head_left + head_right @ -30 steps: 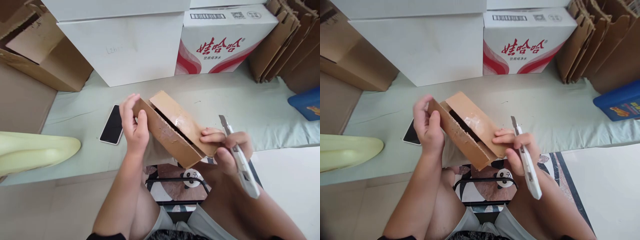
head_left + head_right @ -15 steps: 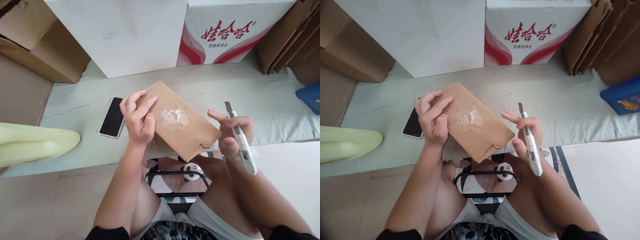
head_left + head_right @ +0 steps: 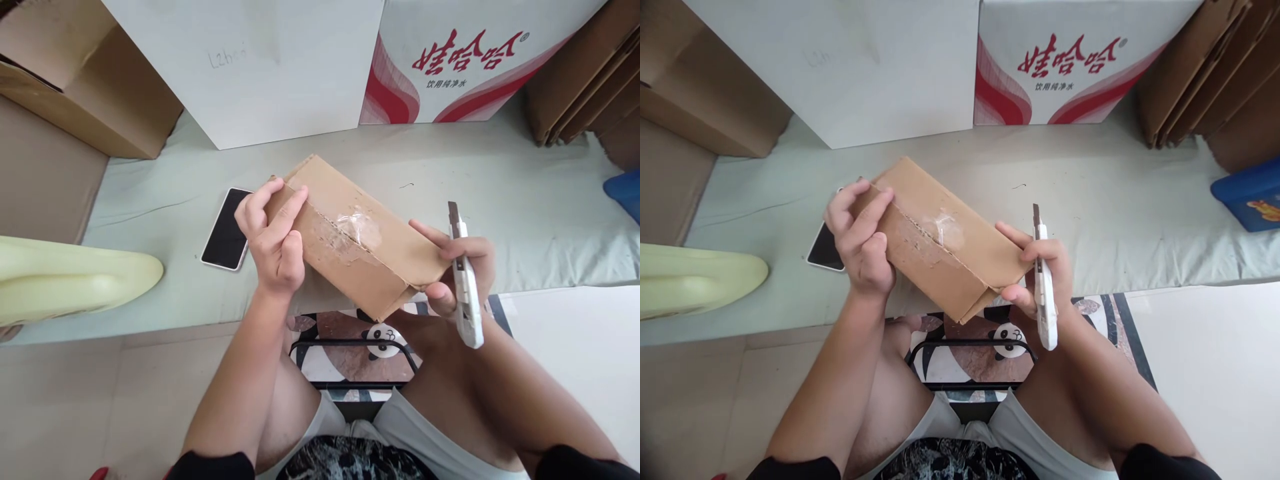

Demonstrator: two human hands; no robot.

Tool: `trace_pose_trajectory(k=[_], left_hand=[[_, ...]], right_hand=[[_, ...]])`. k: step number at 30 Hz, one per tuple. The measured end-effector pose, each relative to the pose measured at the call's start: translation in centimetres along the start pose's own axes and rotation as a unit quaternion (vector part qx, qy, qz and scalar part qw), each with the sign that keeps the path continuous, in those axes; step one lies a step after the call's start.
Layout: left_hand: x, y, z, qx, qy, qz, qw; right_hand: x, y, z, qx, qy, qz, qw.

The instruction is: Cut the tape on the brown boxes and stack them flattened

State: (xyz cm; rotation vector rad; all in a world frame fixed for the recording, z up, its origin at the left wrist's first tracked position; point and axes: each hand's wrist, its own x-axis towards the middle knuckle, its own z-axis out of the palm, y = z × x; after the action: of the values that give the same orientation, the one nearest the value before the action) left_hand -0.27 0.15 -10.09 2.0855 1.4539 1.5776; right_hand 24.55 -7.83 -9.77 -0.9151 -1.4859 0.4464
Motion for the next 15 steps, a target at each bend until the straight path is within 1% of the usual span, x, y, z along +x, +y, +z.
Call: trace_pose_trajectory(k=[3,5,9,11,13,15], left_hand=[[0.0,-0.1,0.1,-0.011,0.004,0.024,1.000],[0.0,-0.1,0.1,-0.022,0.001,0.033,0.999],[0.1,-0.1,0.2,-0.027,-0.016,0.023,0.999],[0.2,0.0,0.3,-0.023,-0.017,0.023,0.999],[0.2,0.0,0.4,-0.014,-0.017,0.019,1.000],[0.4,0.0,0.4,-0.005,-0.015,0.005,1.000]], right_hand=[[0.0,0.1,0.2,-0.025,0.024,-0.013,0.999],[-0.1,0.1,0.1,-0.025,0.023,-0.001,0.999],[-0.2,-0.3,-0.5,0.009,-0.023,0.054,0.998],[-0.3,-0.2,-0.7,0.024,-0.033,0.071,0.997],[-0.5,0.3,-0.7,0.050,-0.032,0.074,0.996],[-0.8,1.4,-0.8,0.081,-0.016,0.086,0.993]])
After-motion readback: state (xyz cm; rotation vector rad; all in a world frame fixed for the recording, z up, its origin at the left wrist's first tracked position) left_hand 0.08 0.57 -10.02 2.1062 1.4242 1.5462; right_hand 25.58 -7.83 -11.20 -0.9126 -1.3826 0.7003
